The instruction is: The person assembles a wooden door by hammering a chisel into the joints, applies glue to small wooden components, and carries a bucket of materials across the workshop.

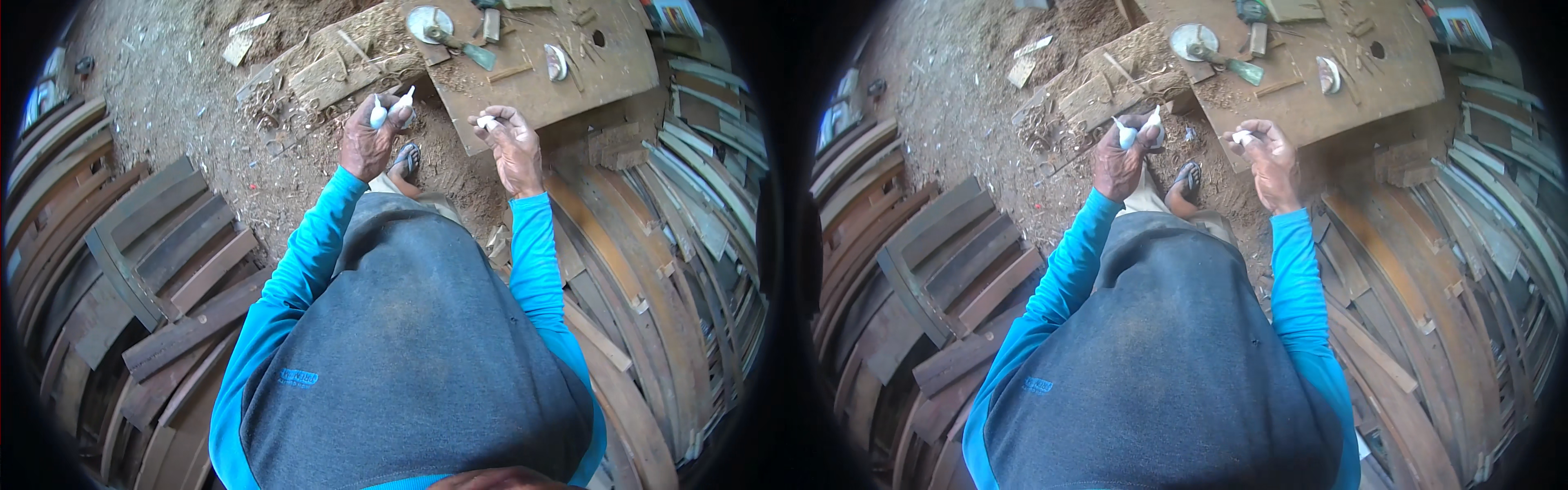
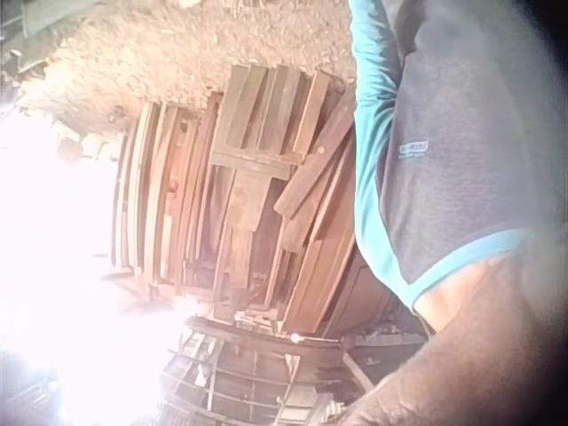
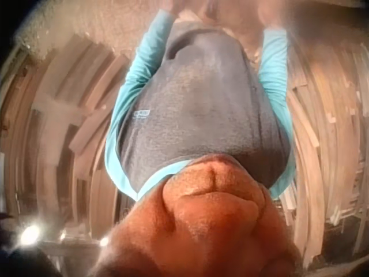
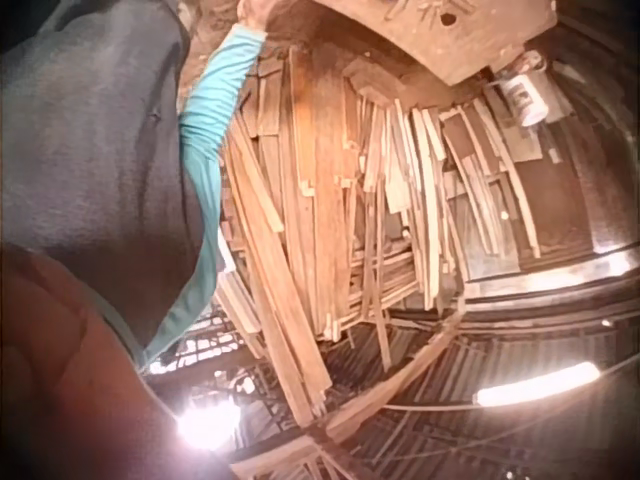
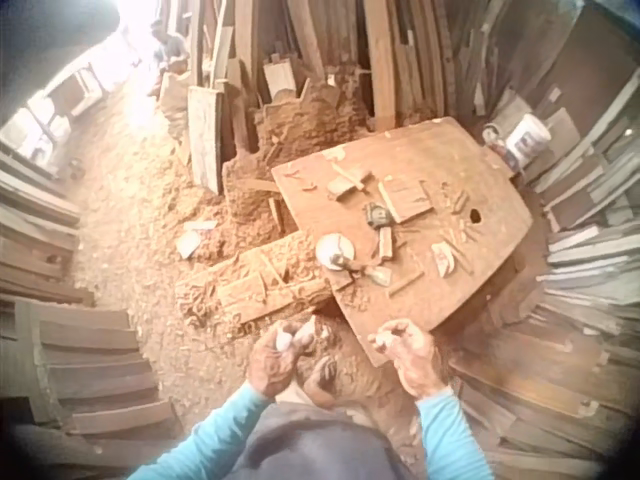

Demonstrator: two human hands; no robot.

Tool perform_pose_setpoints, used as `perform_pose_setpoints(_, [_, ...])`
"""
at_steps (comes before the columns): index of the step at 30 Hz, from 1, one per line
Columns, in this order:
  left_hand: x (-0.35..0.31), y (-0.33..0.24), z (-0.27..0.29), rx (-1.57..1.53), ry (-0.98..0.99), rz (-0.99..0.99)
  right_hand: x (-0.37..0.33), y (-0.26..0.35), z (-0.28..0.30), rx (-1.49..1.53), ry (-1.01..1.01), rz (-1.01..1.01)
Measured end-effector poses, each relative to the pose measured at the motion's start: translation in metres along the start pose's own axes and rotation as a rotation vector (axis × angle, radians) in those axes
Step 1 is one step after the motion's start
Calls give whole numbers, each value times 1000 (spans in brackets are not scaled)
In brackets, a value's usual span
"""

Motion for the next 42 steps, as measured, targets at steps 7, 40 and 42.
perform_pose_setpoints(7, [-2, -23, -46, 62, 200, -2, -34, 61, -41, -88, -80, 298])
perform_pose_setpoints(40, [7, -32, -189, 553, 387, -341, -17, 100, 86, -481, -20, 194])
perform_pose_setpoints(42, [4, -27, -212, 446, 378, -101, -20, 109, 110, -515, 33, 164])
Point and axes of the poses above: each hand's wrist, its own x-axis towards the middle knuckle, its own z-axis out of the back of the hand, y = z × x, the point moved 2 cm from there along x, towards the middle knuckle, and after that the axes turned 8 degrees about -z, right-handed, at the moved point
